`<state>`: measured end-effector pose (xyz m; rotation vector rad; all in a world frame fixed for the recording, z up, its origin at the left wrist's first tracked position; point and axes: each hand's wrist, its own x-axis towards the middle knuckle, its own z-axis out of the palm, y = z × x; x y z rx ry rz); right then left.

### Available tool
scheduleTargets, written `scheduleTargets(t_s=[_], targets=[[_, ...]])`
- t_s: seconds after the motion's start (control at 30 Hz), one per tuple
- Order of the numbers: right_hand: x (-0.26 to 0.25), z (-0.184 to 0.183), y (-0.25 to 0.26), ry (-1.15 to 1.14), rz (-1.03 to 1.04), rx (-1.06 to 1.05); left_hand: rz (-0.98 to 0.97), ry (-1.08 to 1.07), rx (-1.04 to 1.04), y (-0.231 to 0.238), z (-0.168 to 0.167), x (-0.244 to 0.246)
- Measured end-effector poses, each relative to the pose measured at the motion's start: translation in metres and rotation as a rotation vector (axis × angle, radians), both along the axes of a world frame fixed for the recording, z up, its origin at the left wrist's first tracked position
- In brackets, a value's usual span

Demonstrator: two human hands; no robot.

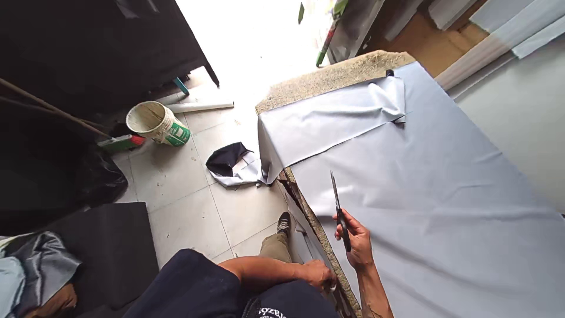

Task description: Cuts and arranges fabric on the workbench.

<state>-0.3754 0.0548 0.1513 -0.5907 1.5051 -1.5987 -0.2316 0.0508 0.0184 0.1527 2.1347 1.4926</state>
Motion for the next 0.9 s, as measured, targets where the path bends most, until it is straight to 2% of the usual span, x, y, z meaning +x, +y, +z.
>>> scheduleTargets(t_s=[0.1, 0.23, 0.4, 0.53, 0.63, 0.73, 0.9], targets=[[0.018, -0.015, 0.101, -0.001, -0.204, 0.112, -0.083, 0.035, -0.119, 0.023, 0.015, 0.007], [0.075, -0.019, 0.244, -0.025, -0.481, 0.206, -0.259, 0.038, -0.207, 0.096, 0.023, 0.009], [0.202, -0.016, 0.407, -0.085, -1.014, 0.148, -0.460, 0.002, -0.113, 0.237, 0.027, 0.023], [0.336, -0.014, 0.515, -0.226, -1.409, 0.245, -0.593, -0.070, -0.019, 0.361, 0.032, 0.031], [0.432, -0.019, 0.571, -0.350, -1.724, 0.249, -0.569, -0.066, 0.096, 0.457, 0.054, 0.024], [0.506, -0.022, 0.604, -0.430, -2.011, 0.240, -0.517, -0.094, 0.177, 0.554, 0.079, 0.010], [0.557, -0.030, 0.617, -0.501, -2.390, 0.087, -0.465, -0.079, 0.355, 0.723, 0.112, -0.035]])
